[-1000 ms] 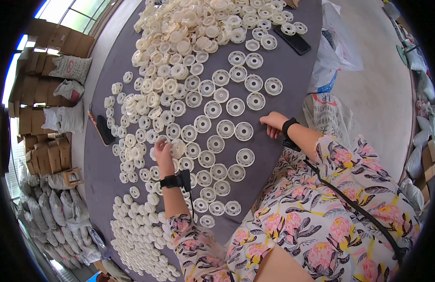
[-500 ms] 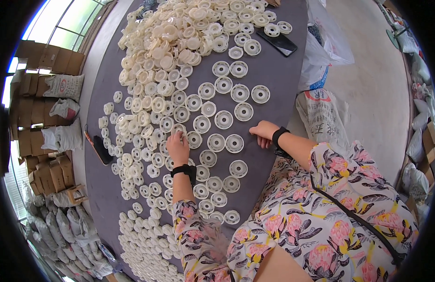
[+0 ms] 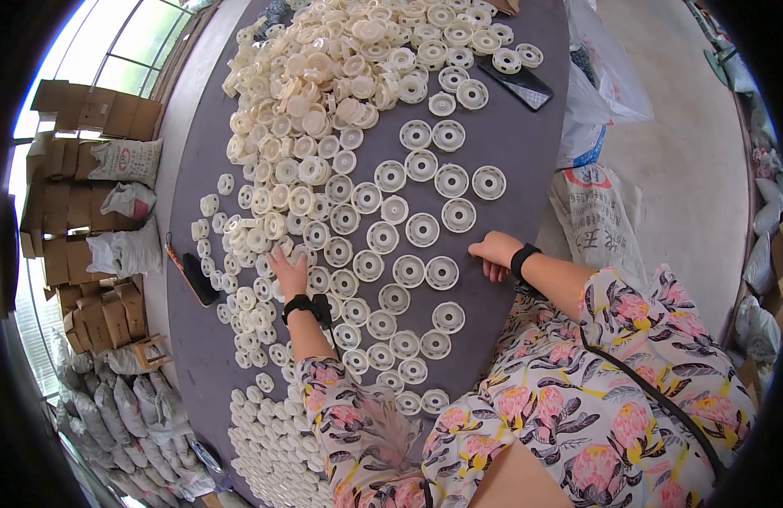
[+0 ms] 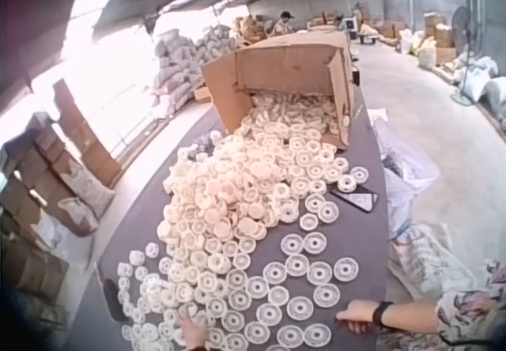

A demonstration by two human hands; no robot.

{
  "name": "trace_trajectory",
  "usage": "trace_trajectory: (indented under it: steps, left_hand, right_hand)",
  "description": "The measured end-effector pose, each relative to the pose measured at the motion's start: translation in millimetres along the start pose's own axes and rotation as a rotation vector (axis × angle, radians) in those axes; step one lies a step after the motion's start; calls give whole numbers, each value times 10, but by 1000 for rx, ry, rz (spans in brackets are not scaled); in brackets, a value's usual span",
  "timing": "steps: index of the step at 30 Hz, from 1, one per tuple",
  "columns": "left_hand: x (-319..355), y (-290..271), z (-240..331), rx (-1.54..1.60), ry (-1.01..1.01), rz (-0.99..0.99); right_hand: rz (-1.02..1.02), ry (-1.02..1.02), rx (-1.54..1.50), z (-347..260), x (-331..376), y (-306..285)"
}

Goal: The person sorts white plastic caps on a table and then inserts metal springs into the center of each cap one at a time.

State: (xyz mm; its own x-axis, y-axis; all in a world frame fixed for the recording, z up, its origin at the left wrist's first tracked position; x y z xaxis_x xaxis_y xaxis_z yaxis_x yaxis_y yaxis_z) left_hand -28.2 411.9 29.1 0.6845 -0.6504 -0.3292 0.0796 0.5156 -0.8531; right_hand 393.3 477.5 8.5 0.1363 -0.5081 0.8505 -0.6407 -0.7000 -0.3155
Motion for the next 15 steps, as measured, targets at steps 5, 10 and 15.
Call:
trace_trajectory:
  steps: [5, 10, 15]
  left_hand:
    - [-49, 76, -10, 57, -92, -245]
    - [34, 9, -143, -48, -30, -90]
    - [80, -90, 25, -189, 115, 70]
  right_hand:
    - [4, 10, -24, -57, -68, -38]
    - [-18, 8, -61, -57, -99, -56]
    - [-21, 28, -16, 7, -114, -22]
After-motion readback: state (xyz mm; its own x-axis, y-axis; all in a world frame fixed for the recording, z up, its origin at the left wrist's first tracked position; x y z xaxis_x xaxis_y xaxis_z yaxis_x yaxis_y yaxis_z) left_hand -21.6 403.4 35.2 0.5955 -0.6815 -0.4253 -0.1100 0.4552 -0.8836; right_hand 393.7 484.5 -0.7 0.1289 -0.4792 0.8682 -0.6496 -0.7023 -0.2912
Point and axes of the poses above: each hand's wrist, its own x-axis away from the middle knuckle, its own y-axis out of the palm, z = x × y, the point moved 3 cm from there along -x, towards the middle knuckle, and after that the axes turned 12 degrees about z, right-handed, at the moved point
